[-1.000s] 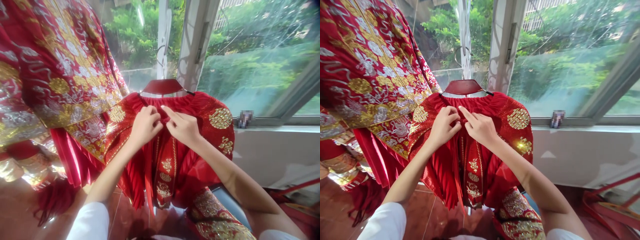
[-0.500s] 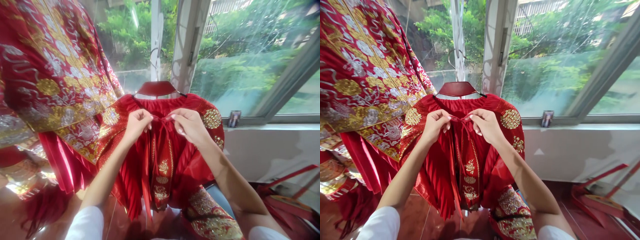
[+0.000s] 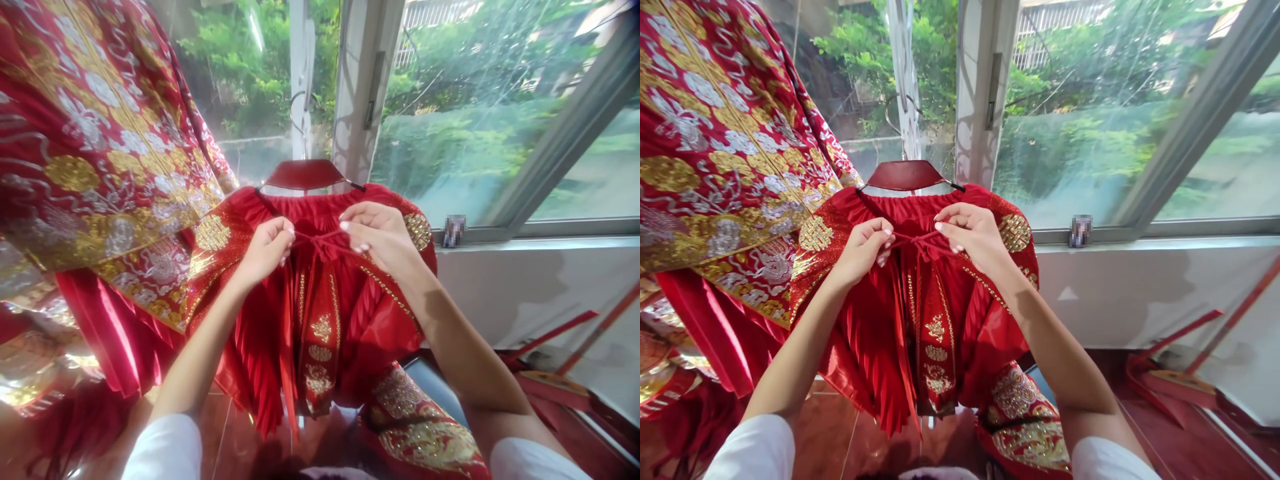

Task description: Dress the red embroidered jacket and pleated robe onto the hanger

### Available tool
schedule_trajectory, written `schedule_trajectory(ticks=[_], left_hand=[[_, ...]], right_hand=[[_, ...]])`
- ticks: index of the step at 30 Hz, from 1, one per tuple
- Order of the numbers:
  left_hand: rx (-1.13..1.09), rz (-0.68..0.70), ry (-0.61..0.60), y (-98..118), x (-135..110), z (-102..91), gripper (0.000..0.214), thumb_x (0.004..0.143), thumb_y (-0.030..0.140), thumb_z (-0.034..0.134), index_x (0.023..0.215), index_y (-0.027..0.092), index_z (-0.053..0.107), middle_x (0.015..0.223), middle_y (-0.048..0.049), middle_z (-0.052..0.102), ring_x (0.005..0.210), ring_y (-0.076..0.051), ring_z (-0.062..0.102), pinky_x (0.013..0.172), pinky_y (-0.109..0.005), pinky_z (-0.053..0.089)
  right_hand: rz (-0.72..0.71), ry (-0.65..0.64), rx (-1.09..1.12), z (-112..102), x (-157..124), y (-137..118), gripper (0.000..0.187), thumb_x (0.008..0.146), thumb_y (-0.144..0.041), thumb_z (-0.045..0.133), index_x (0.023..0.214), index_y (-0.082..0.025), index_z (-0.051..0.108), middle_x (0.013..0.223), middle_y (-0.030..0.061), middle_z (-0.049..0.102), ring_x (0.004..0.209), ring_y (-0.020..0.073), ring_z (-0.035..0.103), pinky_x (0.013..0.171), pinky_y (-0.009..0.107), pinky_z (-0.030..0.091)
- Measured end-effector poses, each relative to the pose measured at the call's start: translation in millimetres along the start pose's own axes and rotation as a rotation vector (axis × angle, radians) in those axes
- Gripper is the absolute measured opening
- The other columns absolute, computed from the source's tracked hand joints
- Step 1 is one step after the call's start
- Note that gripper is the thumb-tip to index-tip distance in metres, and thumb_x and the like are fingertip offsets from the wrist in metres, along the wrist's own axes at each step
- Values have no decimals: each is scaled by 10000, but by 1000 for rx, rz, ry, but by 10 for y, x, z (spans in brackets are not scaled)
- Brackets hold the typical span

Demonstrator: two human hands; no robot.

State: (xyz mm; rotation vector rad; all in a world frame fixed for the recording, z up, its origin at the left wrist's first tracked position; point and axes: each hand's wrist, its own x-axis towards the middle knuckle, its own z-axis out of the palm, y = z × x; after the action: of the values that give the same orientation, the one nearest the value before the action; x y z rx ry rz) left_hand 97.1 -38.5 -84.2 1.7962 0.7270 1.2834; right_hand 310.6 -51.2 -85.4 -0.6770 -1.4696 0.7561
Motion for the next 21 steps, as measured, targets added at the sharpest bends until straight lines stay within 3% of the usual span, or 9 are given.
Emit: schedule_trajectory(ticks=[3,6,9,11,13,15,17,19,21], left_hand=[[80,-17,-54,-23,-29,-67,158,811,235,516,679,189,443,528,79,383,383,-34,318,379,-178,306],[342,105,-66,50,-95,-151,180,865,281,511,716,183,489,571,54,450,464,-62,400,449,-198,348],[692,379,112,227,-92,-370,153,873,295,538,790,175,582,718,7,578,643,-106,520,609,-239,437],[860,515,224,334,-11,-623,152,847,316,589,903,182,631,909,-30,643,848,-152,578,798,-295,474],[933,526,197,375,111,-905,341,807,375,649,1093,190,628,1154,-63,631,1073,-204,556,980,-361,429],[911,400,46,345,220,-1124,526,796,441,655,1248,187,572,1264,-82,605,1133,-233,551,1011,-386,420],[883,278,-45,273,267,-1215,522,827,462,607,1258,168,584,1194,-88,658,1040,-236,607,941,-375,466],[930,247,28,192,241,-1170,432,862,438,562,1182,160,647,1057,-78,714,939,-238,643,883,-366,483],[1021,265,220,104,168,-1029,384,881,400,546,1167,174,666,1020,-79,729,930,-254,654,879,-375,476]], right_hand=[[-9,-39,-215,-80,1,-44,175,709,-285,735,789,-147,662,528,-40,546,410,41,392,396,194,294],[-74,-58,-437,-156,-35,-113,139,748,-276,700,801,-147,694,653,20,655,547,100,565,515,233,449],[-320,225,-627,-307,-47,-122,143,795,-270,643,861,-165,714,803,61,711,732,171,658,712,331,533],[-498,427,-797,-478,-23,-68,173,789,-270,641,910,-172,717,937,88,722,907,224,666,890,423,502],[-526,470,-918,-664,14,31,264,768,-304,654,991,-172,705,1065,105,703,1047,265,633,999,483,432],[-411,359,-904,-809,39,145,330,787,-369,625,1047,-173,680,1098,103,690,1052,259,625,974,459,448],[-324,242,-813,-889,48,230,294,844,-418,552,960,-175,668,988,83,695,950,216,633,870,371,483],[-287,202,-741,-927,56,256,341,899,-449,476,710,-186,584,744,42,633,742,151,586,712,285,459],[-222,223,-697,-962,94,237,477,908,-493,472,538,-207,375,538,-14,441,539,90,416,547,249,353]])
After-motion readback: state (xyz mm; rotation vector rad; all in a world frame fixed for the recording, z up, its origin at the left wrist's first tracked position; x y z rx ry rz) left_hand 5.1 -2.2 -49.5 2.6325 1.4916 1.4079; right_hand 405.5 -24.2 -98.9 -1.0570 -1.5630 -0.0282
